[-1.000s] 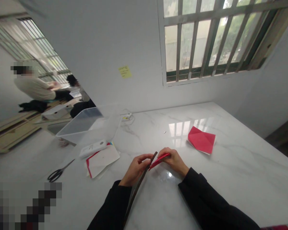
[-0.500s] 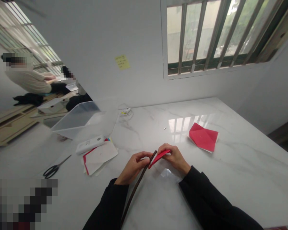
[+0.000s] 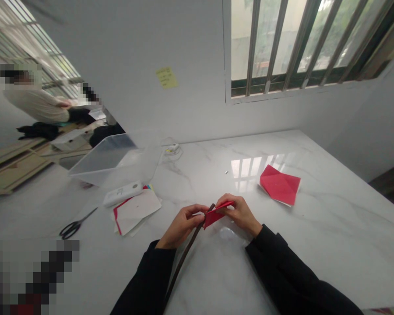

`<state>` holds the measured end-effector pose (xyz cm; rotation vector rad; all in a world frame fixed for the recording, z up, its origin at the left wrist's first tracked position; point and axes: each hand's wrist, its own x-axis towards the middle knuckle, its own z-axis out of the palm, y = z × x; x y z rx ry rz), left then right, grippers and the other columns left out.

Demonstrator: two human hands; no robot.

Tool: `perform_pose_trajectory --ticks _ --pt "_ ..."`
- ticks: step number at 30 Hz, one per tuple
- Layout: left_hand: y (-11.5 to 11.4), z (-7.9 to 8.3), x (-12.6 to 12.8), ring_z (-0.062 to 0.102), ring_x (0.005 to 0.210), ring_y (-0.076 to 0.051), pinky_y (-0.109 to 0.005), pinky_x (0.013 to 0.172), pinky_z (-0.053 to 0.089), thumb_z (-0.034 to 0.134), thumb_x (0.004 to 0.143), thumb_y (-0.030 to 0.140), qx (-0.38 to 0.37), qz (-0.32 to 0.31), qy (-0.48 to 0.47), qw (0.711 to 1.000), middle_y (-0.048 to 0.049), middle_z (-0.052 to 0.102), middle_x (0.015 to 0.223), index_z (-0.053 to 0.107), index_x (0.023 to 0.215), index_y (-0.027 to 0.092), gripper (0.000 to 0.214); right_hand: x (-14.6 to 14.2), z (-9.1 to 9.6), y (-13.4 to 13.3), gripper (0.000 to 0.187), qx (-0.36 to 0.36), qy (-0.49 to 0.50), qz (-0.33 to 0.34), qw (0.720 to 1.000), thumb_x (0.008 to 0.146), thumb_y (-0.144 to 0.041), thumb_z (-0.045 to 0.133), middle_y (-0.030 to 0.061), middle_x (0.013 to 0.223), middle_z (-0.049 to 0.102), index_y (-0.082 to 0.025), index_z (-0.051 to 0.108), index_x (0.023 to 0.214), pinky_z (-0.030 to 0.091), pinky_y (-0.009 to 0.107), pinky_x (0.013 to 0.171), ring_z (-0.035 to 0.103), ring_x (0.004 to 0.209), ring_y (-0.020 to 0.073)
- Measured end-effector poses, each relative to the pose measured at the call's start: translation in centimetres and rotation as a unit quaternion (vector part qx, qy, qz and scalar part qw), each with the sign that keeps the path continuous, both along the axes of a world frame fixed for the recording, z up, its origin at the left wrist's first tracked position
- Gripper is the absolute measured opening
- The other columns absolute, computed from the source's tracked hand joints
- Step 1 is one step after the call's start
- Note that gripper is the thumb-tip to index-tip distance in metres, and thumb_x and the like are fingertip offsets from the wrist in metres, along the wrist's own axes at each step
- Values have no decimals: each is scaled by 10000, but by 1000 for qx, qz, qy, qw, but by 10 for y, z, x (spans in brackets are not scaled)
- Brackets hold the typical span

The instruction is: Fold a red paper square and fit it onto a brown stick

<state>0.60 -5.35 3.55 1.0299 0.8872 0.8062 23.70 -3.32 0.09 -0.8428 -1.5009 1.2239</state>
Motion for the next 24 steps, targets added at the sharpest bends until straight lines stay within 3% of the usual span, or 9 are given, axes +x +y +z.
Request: perform_pose_trajectory --ticks 15,19,24 --pt "-1 3 3 632 740 -160 -289 740 488 886 740 379 5 3 -2 1000 -66 744 928 790 1012 156 365 3 9 -3 215 18 -3 -1 1000 880 -420 792 59 897 722 -206 765 874 526 345 808 663 850 210" --pt "0 1 1 617 739 -160 -273 702 450 880 748 389 6 -10 7 1000 -74 744 930 786 1051 151 396 3 6 -3 231 -42 6 15 999 850 -403 818 51 905 742 -193 755 923 531 335 801 674 855 206" --pt "-1 -2 1 567 712 -136 -250 641 379 859 773 373 14 -30 16 999 -82 751 963 785 1097 145 403 1 5 -5 428 -136 55 65 987 821 -384 845 62 1063 770 -204 704 1182 563 328 806 710 904 203"
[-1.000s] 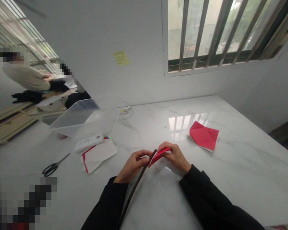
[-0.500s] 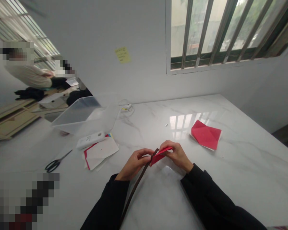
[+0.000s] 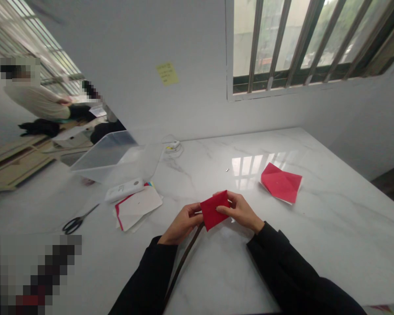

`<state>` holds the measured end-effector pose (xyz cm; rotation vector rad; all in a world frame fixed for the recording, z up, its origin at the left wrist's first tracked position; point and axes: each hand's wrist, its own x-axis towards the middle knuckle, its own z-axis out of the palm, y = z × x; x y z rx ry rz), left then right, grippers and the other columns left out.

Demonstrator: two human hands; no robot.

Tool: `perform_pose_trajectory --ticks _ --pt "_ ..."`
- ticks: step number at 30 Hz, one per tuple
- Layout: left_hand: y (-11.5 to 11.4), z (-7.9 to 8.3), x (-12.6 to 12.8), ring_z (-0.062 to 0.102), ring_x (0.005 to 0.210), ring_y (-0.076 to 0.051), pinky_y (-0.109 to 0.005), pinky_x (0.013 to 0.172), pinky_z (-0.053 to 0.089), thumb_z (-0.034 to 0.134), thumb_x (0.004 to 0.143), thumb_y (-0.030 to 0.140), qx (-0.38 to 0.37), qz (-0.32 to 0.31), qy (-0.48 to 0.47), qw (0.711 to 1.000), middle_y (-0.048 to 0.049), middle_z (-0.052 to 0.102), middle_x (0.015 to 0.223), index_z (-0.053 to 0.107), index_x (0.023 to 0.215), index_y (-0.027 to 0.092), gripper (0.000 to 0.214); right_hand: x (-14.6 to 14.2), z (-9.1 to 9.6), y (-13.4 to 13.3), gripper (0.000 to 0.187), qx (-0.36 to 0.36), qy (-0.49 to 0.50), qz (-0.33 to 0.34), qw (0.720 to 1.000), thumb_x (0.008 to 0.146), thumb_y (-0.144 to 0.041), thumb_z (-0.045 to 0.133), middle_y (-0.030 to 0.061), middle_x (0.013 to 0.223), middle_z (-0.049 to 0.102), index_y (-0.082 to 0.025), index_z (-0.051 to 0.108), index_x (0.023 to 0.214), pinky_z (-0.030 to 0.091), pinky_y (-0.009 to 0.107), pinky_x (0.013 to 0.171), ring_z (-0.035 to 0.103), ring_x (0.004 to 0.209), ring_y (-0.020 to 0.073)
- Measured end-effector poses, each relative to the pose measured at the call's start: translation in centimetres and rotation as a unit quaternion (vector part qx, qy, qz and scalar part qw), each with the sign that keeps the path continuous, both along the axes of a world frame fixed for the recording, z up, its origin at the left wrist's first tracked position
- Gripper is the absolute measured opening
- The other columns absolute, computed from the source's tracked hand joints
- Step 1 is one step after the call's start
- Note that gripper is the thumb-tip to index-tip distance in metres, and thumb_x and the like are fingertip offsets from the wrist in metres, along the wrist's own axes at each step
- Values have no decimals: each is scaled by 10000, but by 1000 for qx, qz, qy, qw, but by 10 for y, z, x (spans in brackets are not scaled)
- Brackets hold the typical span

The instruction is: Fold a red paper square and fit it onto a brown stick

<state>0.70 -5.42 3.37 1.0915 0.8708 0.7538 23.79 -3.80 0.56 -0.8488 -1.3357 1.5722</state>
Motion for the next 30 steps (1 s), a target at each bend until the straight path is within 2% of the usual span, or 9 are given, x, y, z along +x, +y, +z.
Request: perform_pose_trajectory --ticks 5,7,10,13,16,19,21,24,30 --pt "1 2 -3 599 713 -127 -243 646 417 854 778 317 11 7 3 1000 -76 755 917 794 1055 131 339 2 -1 0 380 -25 22 15 999 807 -374 856 54 991 778 -183 704 1098 577 326 787 723 849 196" --pt "5 3 -10 616 707 -120 -235 652 451 873 754 318 19 104 -1 994 -72 752 883 794 1001 128 322 6 -4 4 404 -36 28 4 999 795 -367 863 50 1005 775 -191 693 1116 583 329 798 728 868 200" --pt "13 3 -23 574 623 -64 -183 586 445 921 688 350 11 317 -57 947 -32 733 833 778 939 138 358 15 -10 11 461 -57 43 -20 997 751 -354 892 46 1000 774 -199 682 1131 593 332 796 735 867 204" --pt "18 2 -30 536 562 -26 -136 509 408 972 607 341 -9 396 -105 912 -7 727 816 756 914 139 426 23 -13 17 472 -75 64 -33 995 717 -334 913 37 950 771 -198 682 1106 601 330 790 738 838 198" --pt "18 3 -30 559 553 -29 -118 493 419 991 588 337 -36 405 -130 904 8 708 744 719 824 134 414 28 -13 19 435 -83 71 -15 994 721 -316 908 28 924 766 -202 682 1075 607 334 792 737 827 195" --pt "16 7 -27 612 566 -67 -139 513 478 879 733 550 -86 392 -159 902 -9 677 656 675 711 134 464 29 -13 19 420 -83 67 12 994 736 -304 898 30 941 765 -202 680 1080 606 339 800 737 832 197" --pt "16 11 -27 650 595 -96 -171 548 532 693 856 689 -123 366 -179 905 -61 722 707 720 765 121 576 29 -14 19 431 -88 70 14 994 745 -308 893 32 955 766 -205 680 1105 603 343 809 739 842 199" --pt "15 16 -28 689 652 -117 -195 604 577 487 974 698 -157 334 -211 905 -123 779 850 775 941 90 674 28 -15 20 446 -100 78 2 992 749 -311 892 38 982 768 -206 681 1127 600 336 810 736 850 198" --pt "14 19 -30 743 849 -166 -237 774 610 409 1007 683 -152 315 -245 904 -157 788 1004 773 1088 69 718 26 -18 22 496 -109 71 -12 991 745 -314 892 43 1012 771 -205 674 1177 603 330 800 736 849 196"
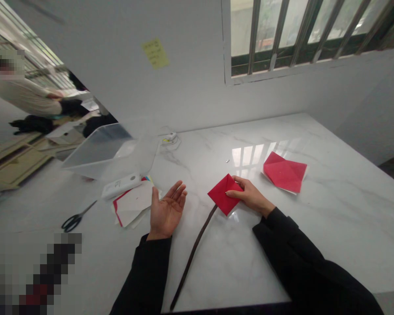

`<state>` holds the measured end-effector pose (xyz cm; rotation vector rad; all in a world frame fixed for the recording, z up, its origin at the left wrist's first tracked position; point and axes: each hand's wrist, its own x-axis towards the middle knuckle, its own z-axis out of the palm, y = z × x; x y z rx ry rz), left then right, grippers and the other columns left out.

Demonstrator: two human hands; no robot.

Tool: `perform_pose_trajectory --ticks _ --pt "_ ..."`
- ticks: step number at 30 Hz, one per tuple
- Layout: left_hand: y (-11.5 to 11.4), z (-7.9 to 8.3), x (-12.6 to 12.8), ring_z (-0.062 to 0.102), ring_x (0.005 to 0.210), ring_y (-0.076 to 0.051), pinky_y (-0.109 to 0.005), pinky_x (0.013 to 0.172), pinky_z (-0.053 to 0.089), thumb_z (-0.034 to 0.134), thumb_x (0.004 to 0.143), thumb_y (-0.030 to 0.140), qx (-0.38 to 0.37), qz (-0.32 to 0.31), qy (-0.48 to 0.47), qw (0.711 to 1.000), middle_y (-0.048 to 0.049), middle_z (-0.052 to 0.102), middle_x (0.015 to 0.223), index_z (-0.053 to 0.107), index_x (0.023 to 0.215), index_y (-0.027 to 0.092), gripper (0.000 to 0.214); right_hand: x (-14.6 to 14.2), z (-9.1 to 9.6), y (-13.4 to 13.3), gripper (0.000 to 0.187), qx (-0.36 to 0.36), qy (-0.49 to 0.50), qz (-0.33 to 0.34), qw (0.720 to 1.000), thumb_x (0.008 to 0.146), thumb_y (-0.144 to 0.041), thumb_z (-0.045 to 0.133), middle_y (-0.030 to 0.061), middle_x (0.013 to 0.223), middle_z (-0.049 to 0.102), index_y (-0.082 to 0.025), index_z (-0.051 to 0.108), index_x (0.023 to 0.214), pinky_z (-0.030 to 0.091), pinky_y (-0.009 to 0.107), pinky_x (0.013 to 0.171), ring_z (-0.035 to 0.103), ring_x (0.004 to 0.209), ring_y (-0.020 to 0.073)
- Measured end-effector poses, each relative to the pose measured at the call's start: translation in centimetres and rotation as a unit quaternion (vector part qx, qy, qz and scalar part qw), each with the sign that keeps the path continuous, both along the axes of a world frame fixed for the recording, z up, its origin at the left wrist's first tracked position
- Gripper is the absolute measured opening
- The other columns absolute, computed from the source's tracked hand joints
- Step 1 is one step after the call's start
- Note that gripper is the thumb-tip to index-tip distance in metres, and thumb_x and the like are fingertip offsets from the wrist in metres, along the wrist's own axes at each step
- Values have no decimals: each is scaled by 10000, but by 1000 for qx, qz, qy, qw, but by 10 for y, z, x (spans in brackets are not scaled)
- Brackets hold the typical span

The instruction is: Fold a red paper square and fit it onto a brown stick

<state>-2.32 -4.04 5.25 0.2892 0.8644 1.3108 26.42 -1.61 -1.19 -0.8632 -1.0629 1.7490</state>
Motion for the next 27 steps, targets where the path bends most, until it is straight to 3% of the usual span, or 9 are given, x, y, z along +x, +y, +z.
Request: perform_pose_trajectory --ticks 3,8,12,16,19,21,24,27 --pt "-1 -1 4 731 1026 -207 -295 925 594 499 970 686 34 -31 11 999 -157 761 1185 745 1219 98 684 0 -2 1 520 1 -2 -2 1000 737 -333 894 50 1037 772 -204 673 1189 605 340 808 739 867 207" --pt "-9 -10 17 703 1090 -232 -357 1023 535 763 875 467 78 -136 131 979 -157 710 1303 712 1290 142 529 -1 -1 4 509 -2 14 -37 999 706 -320 911 44 1023 775 -207 688 1150 601 349 828 735 869 205" --pt "-26 -18 24 712 1027 -234 -376 946 550 841 808 403 104 -229 247 936 -165 695 1321 661 1364 185 624 -2 1 4 522 -7 27 -73 997 690 -314 920 35 1035 778 -216 697 1153 587 349 855 730 875 199" --pt "-45 -25 28 698 813 -180 -319 758 546 823 808 437 145 -293 288 900 -172 741 1191 630 1403 160 684 -5 1 3 526 -7 37 -78 996 683 -309 928 26 1022 774 -214 692 1144 573 334 860 723 879 188" --pt "-53 -27 30 616 651 -115 -251 606 478 809 812 401 153 -266 325 894 -143 765 1077 669 1352 143 615 -6 2 4 548 6 38 -77 996 692 -350 923 35 1034 770 -221 677 1164 565 350 883 721 921 203" --pt "-53 -28 30 567 586 -91 -223 517 412 795 813 410 148 -212 344 903 -130 763 1052 686 1324 144 586 -4 3 8 595 17 41 -96 994 724 -413 898 56 1111 759 -237 653 1236 558 350 884 712 988 215" --pt "-49 -29 28 529 531 -73 -208 450 353 788 810 448 140 -113 365 913 -116 757 1030 689 1313 150 593 2 -1 15 632 26 -1 -194 981 767 -525 833 83 1138 735 -230 623 1284 547 330 814 683 985 209" --pt "-43 -30 25 518 498 -70 -201 421 342 801 787 482 140 -68 376 914 -93 749 955 694 1302 148 624 3 -5 17 646 72 -105 -264 956 777 -564 779 42 916 702 -179 609 1267 506 316 710 629 798 186"
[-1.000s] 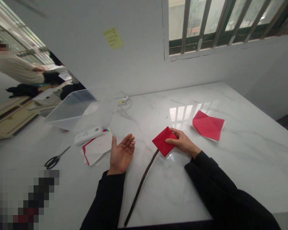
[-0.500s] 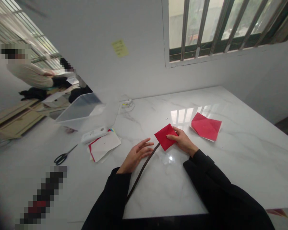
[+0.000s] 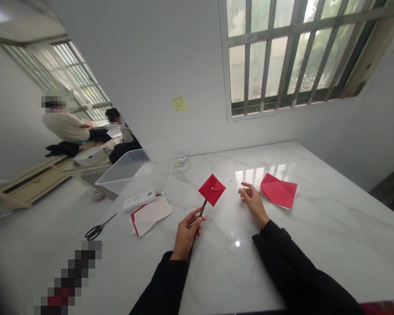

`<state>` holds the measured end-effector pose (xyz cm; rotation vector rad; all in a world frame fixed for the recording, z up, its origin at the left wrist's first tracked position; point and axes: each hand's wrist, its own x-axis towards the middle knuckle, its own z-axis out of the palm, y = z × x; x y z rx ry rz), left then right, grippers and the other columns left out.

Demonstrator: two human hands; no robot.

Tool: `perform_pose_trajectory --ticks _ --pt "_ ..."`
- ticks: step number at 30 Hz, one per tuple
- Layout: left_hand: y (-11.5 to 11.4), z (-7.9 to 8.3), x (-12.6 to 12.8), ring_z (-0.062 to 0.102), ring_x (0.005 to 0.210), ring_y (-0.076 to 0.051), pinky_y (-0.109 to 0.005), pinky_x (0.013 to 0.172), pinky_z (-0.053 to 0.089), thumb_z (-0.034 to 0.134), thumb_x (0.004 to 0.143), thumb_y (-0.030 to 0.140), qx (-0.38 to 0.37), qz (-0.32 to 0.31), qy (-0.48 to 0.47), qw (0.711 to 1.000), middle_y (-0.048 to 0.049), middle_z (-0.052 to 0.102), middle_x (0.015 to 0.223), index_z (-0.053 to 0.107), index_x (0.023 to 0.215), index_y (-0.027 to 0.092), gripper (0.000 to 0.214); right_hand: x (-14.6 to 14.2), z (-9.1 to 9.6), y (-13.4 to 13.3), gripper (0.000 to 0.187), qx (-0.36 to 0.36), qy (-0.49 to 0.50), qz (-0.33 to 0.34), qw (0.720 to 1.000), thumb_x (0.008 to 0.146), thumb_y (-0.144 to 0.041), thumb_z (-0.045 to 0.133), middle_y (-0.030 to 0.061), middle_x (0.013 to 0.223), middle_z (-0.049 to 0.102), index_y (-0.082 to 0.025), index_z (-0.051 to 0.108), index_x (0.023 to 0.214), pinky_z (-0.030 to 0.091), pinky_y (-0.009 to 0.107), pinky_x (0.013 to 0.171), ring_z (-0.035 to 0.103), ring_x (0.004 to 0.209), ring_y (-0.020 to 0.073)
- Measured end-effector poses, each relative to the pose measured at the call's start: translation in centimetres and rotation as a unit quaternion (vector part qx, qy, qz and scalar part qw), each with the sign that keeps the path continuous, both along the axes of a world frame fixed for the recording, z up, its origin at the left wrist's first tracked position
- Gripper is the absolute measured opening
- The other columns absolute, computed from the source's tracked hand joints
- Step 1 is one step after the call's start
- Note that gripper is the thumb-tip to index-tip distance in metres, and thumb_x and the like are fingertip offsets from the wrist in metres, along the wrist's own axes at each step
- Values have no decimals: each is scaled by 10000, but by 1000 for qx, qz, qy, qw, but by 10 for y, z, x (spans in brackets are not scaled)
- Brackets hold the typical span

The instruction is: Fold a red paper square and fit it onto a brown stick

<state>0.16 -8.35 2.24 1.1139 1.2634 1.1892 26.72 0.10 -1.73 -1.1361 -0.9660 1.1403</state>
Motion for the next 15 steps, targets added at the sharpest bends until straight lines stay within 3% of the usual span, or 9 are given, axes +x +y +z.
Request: perform_pose_trajectory --ticks 5,9,15 --pt "2 -6 -3 493 453 -68 -198 393 335 797 758 523 9 -13 22 1000 -46 708 828 728 1248 137 627 -18 0 -16 532 74 -197 48 976 883 -402 635 -71 639 527 -163 563 1352 386 287 627 493 597 144" --pt "3 -13 -8 493 452 -69 -206 403 349 789 755 514 14 -29 27 999 -56 712 852 732 1256 141 628 -35 -4 -23 634 77 -218 22 973 888 -342 563 -90 611 485 -159 441 1483 380 290 627 490 577 155" --pt "6 -21 -14 486 458 -75 -215 411 343 768 753 531 27 -25 26 999 -61 702 851 734 1248 132 637 -43 -20 -18 699 83 -224 0 971 864 -372 534 -82 609 483 -149 440 1520 388 294 633 511 583 171"
